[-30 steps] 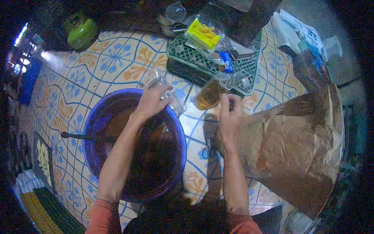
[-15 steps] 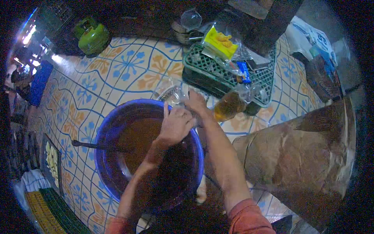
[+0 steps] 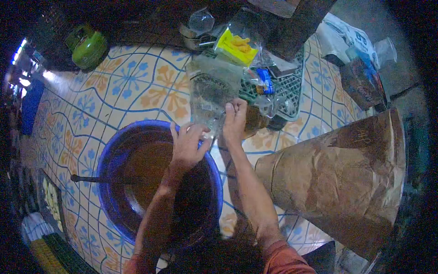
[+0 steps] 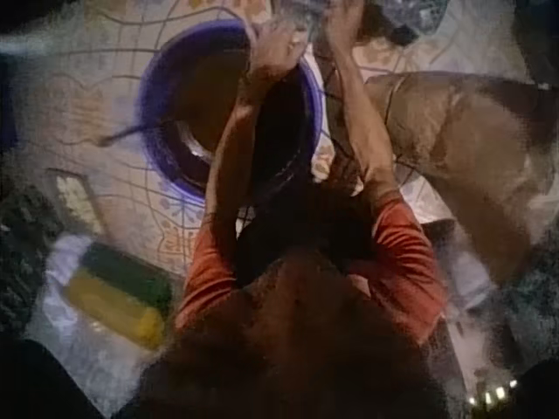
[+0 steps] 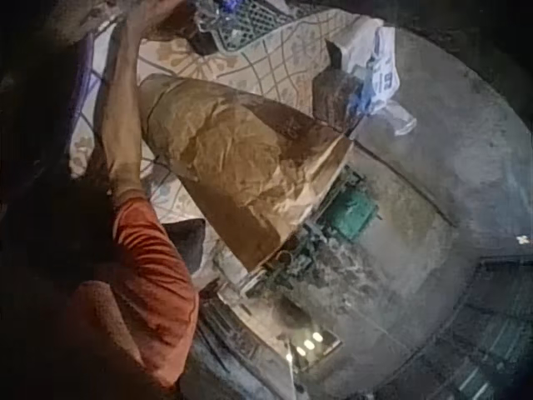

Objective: The person pours oil from plastic pouches into a large blue bowl containing a dark brown liquid mixture. They use scissors to open the pouches and later reach into a large paper bag to handle pieces of dough.

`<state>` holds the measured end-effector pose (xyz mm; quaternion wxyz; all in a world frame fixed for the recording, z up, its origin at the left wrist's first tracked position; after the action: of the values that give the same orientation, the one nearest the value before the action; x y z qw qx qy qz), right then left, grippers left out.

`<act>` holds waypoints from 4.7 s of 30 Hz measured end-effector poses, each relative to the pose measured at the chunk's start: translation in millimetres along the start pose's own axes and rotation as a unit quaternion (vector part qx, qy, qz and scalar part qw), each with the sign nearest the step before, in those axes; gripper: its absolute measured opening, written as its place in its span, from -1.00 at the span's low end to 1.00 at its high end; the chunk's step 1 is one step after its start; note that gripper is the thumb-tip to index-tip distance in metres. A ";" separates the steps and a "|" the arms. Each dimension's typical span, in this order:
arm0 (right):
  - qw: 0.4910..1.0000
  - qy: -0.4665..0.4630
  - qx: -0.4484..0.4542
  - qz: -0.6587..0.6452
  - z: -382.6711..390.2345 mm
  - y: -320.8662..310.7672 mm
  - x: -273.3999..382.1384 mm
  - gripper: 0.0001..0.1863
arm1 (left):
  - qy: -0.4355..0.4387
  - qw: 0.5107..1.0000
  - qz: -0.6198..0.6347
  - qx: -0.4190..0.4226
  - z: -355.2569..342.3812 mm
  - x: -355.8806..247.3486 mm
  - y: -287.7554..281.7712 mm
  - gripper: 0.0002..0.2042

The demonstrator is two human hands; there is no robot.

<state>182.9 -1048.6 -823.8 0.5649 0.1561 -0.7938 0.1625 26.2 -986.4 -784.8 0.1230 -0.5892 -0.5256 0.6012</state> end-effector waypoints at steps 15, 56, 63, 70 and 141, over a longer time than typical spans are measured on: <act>0.983 0.081 -0.080 0.147 18.5 12.5 -49.4 -0.82 | 0.005 0.996 -0.083 0.043 0.3 -2.5 0.0 -0.57; 0.930 0.070 -0.330 0.149 -149.1 -178.4 8.5 0.03 | -0.027 0.995 -0.084 0.045 3.3 -3.6 0.3 -0.70; 0.951 -0.068 -0.260 0.153 -55.3 -126.5 66.6 -0.54 | -0.018 0.992 -0.118 0.046 7.2 9.2 -1.1 -0.67; 0.959 -0.064 0.100 0.256 -52.9 -143.3 69.5 -0.57 | -0.067 0.991 -0.016 0.116 -13.6 -20.7 -10.3 -0.57; 0.834 0.048 0.114 0.538 231.3 -161.9 18.2 -0.73 | -0.188 0.807 0.353 0.435 127.6 -119.4 -65.3 -0.56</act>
<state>51.3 -1295.6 -864.8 0.4037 -0.2405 -0.7003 0.5373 -78.6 -1112.9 -696.4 0.0450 -0.4941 0.0222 0.8679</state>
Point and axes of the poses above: each hand's wrist, its own z-axis away from the middle knuckle, its own y-axis out of the palm, x = y × z, the point moved 1 cm from there along -z, towards the middle knuckle, and after that the axes turned 1 degree about -y, right-handed, at the moved point
